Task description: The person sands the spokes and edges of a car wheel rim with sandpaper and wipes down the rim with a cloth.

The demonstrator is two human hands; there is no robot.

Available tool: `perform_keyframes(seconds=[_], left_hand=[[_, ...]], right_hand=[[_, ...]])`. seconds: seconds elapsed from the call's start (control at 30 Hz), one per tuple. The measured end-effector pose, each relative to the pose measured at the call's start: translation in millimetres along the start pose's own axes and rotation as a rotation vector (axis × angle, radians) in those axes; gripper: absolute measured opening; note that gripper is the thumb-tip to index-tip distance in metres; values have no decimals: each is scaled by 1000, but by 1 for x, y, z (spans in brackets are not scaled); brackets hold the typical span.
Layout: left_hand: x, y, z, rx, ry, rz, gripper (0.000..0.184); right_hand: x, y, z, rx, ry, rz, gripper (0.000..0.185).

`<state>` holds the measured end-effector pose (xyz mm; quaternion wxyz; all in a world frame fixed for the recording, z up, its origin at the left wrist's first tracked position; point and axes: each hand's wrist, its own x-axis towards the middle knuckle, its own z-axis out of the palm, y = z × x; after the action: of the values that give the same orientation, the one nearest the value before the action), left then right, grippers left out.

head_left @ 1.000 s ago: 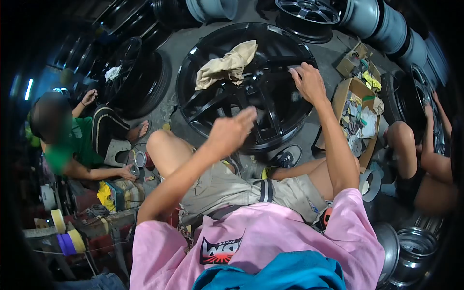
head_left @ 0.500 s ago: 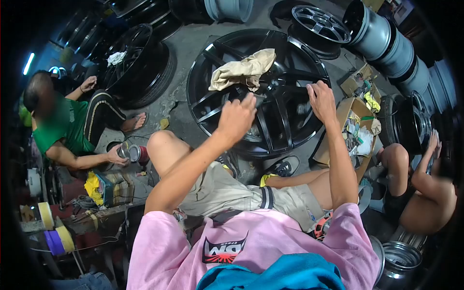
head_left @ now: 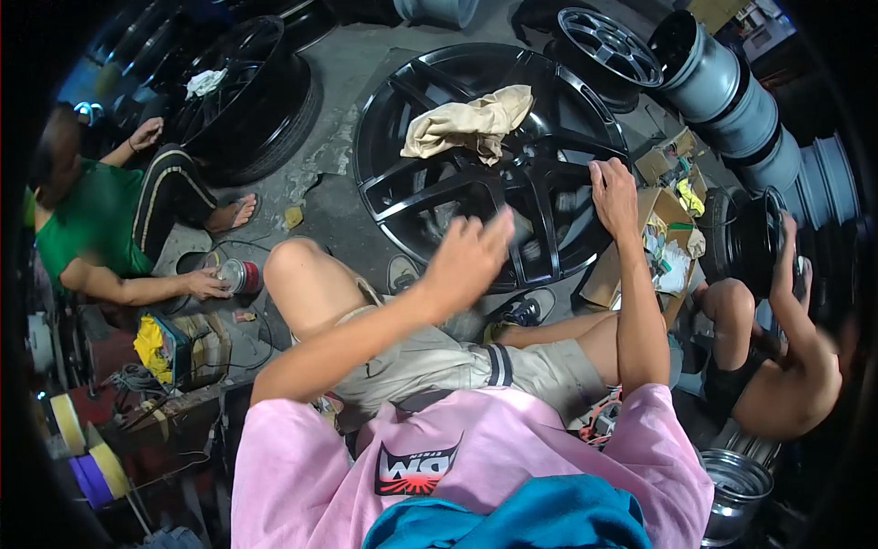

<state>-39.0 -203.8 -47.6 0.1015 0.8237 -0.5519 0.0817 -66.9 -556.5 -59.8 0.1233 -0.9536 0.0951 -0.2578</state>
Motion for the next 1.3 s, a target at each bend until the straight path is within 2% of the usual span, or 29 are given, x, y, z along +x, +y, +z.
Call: perform_keyframes(seconds=[0.07, 0.13, 0.2, 0.23, 0.27, 0.3, 0.33, 0.4, 0.47, 0.53, 0.6, 0.67, 0.7, 0.77, 0.8, 0.83, 0.87, 0.9, 0.93, 0.97, 1.03, 1.07, 1.13, 1.23, 1.3], left_hand=[[-41, 32, -14, -98, -27, 150, 54], [-67, 46, -41, -397, -163, 166, 43], [-77, 43, -50, -741, -220, 52, 35], [-75, 38, -57, -743, -213, 44, 35], [-72, 31, -65, -824, -116, -28, 34], [-68, 24, -71, -902, -18, -101, 32], [-64, 17, -73, -904, -14, -111, 32], [-52, 5, -77, -1034, 82, -229, 29], [-41, 1, -79, -1124, 109, -272, 34], [-35, 0, -70, -1178, 87, -251, 31], [-32, 0, -68, -1122, 19, -226, 32], [-30, -1, -66, -1035, 30, -219, 34], [-30, -10, -70, -950, -105, -225, 31], [-40, -20, -58, -848, -51, -177, 30], [-46, -26, -54, -747, 3, -141, 31], [-52, -33, -61, -684, -203, -222, 42], [-58, -36, -57, -680, -205, -209, 42], [-65, -39, -44, -515, -153, -167, 48], [-68, -41, -34, -349, -99, -126, 54], [-69, -41, -26, -292, -184, -111, 68], [-64, -30, -17, -232, -214, -87, 72], [-61, -22, -13, -183, -246, -68, 76], [-55, -6, -9, -211, -263, -26, 83], [-50, 4, -7, -285, -221, 23, 84], [-50, -11, -17, -334, -239, 43, 83]], right_hand=[[0, -1, -1, -23, -20, 8, 27], [-1, -2, -2, 15, -30, 20, 24], [-8, -9, -5, 88, 26, -2, 24], [-9, -17, -8, 169, 99, -22, 25], [-14, -27, -13, 170, 93, -30, 25], [-22, -44, -23, 332, 78, 106, 25], [-31, -62, -34, 494, 60, 244, 25], [-52, -100, -61, 617, -182, 318, 29], [-76, -138, -70, 1166, -381, 398, 32], [-94, -173, -83, 1330, -542, 565, 33], [-106, -180, -85, 1307, -709, 692, 26], [-103, -185, -87, 1195, -704, 733, 20], [-101, -185, -86, 1161, -636, 667, 19], [-92, -181, -91, 1028, -480, 535, 18], [-94, -166, -89, 796, -360, 375, 15], [-89, -154, -92, 568, -256, 236, 14], [-87, -145, -96, 339, -154, 102, 15], [-91, -137, -100, 298, -247, 279, 22], [-100, -128, -98, 299, -236, 282, 22], [-114, -119, -91, 229, -237, 191, 25], [-129, -121, -87, 122, -238, 57, 31], [-128, -117, -87, 122, -229, 65, 31], [-124, -94, -93, 5, -294, -82, 30], [-85, -43, -91, -110, -267, -22, 27], [-72, -36, -90, -141, -266, 17, 27]])
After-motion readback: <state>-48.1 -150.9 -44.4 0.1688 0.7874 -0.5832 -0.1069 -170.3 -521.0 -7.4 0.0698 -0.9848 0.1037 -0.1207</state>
